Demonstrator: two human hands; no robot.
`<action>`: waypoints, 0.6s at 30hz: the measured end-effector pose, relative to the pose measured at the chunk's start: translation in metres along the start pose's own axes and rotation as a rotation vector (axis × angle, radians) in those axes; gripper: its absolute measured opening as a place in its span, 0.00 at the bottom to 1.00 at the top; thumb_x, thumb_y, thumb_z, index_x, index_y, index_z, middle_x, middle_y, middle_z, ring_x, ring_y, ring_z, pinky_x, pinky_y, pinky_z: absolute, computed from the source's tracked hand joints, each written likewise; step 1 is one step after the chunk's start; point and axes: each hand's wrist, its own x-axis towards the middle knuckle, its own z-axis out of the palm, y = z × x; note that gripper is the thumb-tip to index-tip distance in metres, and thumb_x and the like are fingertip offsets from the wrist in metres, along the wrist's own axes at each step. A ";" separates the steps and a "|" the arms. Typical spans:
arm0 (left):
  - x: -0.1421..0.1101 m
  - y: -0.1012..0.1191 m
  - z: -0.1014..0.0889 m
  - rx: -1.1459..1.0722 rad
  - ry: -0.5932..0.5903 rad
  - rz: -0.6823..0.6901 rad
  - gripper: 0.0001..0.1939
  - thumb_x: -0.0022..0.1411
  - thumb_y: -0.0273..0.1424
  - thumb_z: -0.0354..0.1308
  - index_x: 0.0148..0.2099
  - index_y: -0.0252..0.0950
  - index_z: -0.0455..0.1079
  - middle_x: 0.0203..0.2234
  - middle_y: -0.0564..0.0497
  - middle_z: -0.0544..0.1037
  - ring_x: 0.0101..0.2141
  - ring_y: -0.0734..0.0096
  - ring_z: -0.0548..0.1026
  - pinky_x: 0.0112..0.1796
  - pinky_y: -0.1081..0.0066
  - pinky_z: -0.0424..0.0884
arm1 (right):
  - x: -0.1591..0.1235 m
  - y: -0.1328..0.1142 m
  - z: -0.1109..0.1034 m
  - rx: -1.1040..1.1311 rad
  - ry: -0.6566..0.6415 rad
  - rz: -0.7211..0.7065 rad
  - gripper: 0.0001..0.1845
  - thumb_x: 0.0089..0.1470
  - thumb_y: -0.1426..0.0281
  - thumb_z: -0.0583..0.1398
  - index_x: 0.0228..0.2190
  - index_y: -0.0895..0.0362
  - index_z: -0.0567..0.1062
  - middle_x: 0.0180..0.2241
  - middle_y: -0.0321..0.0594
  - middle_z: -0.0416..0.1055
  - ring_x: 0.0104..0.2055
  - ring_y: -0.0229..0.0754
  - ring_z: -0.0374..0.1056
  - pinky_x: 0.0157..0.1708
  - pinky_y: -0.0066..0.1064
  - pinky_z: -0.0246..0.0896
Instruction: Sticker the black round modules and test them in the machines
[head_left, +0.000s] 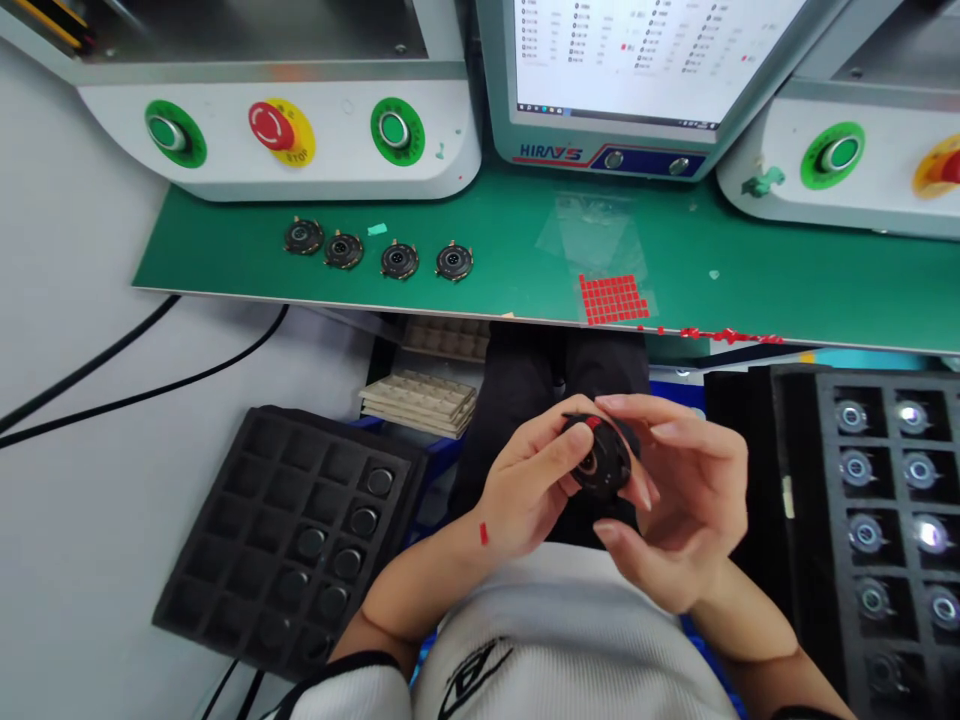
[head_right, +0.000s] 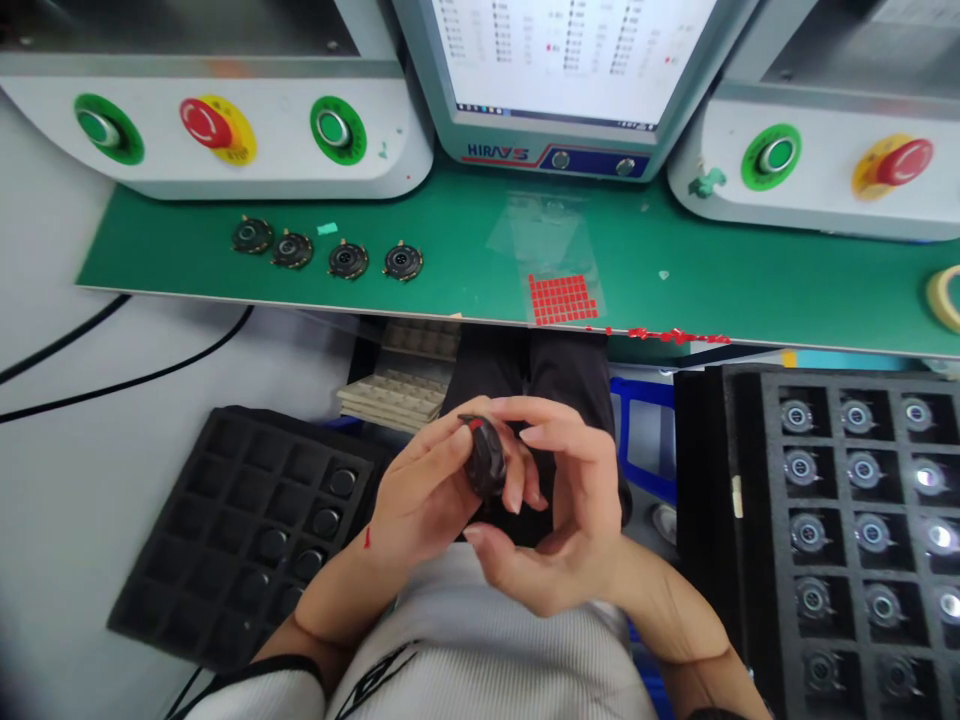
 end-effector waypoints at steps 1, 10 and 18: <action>0.000 0.001 0.001 -0.049 0.003 -0.046 0.14 0.68 0.40 0.52 0.38 0.34 0.66 0.21 0.51 0.74 0.30 0.65 0.78 0.36 0.65 0.75 | 0.000 0.002 -0.002 -0.026 -0.032 -0.045 0.37 0.41 0.77 0.66 0.54 0.48 0.67 0.51 0.43 0.71 0.54 0.50 0.69 0.52 0.48 0.69; -0.001 -0.003 0.005 -0.170 -0.004 -0.167 0.18 0.64 0.46 0.57 0.37 0.35 0.63 0.18 0.55 0.70 0.24 0.69 0.74 0.37 0.63 0.74 | 0.007 0.015 -0.020 -0.005 -0.173 -0.163 0.36 0.41 0.74 0.71 0.51 0.49 0.67 0.47 0.45 0.77 0.47 0.50 0.76 0.44 0.46 0.75; -0.008 -0.006 0.009 -0.157 0.002 -0.124 0.17 0.64 0.45 0.56 0.39 0.35 0.61 0.18 0.53 0.69 0.22 0.70 0.73 0.20 0.77 0.57 | 0.008 0.019 -0.023 0.036 -0.235 -0.227 0.16 0.52 0.66 0.66 0.41 0.49 0.67 0.45 0.44 0.78 0.45 0.48 0.77 0.42 0.45 0.77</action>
